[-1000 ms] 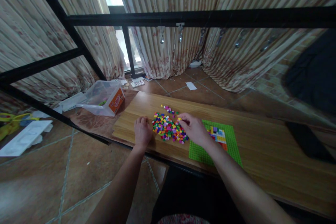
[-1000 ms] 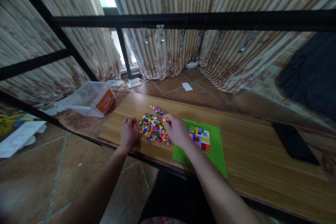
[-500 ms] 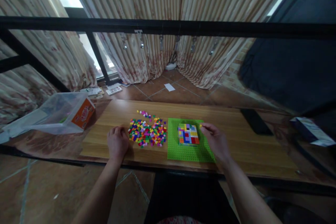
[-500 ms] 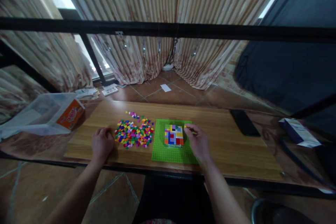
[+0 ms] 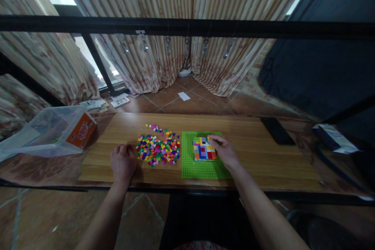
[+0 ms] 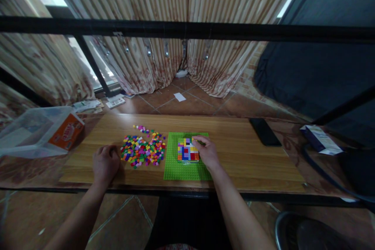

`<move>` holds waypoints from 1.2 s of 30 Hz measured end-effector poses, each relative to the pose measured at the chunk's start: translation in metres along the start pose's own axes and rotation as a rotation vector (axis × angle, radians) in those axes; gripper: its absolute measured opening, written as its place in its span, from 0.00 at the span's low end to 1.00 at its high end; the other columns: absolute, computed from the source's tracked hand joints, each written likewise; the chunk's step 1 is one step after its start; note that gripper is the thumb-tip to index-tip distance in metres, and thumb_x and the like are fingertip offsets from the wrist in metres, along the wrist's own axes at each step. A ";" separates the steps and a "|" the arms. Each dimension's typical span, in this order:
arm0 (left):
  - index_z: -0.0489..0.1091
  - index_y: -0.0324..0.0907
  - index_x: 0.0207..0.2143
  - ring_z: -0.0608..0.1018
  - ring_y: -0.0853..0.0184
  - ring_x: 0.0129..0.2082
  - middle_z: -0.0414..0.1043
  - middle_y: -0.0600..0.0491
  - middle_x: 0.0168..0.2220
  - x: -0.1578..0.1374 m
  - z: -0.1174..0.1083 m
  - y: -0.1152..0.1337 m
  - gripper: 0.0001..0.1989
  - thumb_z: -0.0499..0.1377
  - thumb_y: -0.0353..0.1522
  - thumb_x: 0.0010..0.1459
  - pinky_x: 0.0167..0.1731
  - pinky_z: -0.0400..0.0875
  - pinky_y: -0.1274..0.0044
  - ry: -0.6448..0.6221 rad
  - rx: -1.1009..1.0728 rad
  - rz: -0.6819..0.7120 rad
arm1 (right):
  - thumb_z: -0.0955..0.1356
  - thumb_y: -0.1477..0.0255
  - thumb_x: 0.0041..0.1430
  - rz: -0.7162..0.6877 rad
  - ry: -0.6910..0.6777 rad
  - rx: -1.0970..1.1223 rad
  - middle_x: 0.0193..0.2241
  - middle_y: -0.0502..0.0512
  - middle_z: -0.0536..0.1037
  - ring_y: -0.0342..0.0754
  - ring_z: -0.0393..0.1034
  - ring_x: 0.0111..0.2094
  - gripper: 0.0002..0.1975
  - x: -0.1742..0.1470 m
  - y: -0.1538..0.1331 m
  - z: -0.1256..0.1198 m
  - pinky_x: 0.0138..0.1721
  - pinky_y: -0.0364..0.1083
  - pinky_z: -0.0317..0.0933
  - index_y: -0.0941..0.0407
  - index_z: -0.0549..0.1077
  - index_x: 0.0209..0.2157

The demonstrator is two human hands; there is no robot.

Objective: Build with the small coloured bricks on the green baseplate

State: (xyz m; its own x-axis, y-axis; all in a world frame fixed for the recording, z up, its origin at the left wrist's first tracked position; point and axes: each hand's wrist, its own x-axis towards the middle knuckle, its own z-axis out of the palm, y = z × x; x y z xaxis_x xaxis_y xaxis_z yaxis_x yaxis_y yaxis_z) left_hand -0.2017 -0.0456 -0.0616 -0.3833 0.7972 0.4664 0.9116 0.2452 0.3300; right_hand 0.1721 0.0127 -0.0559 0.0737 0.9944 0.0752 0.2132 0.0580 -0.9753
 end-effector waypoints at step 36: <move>0.72 0.38 0.35 0.73 0.56 0.39 0.72 0.44 0.36 -0.002 0.002 0.000 0.11 0.50 0.27 0.54 0.44 0.67 0.66 0.009 0.012 0.017 | 0.67 0.54 0.53 -0.156 -0.009 -0.405 0.51 0.64 0.72 0.57 0.67 0.51 0.31 -0.022 -0.015 -0.009 0.51 0.58 0.60 0.56 0.67 0.55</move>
State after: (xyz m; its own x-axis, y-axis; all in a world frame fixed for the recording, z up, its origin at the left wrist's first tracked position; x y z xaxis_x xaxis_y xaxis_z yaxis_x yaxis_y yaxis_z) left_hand -0.2008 -0.0460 -0.0638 -0.3686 0.7964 0.4795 0.9199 0.2381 0.3117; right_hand 0.1759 -0.0108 -0.0406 0.0019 0.9773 0.2117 0.5862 0.1704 -0.7920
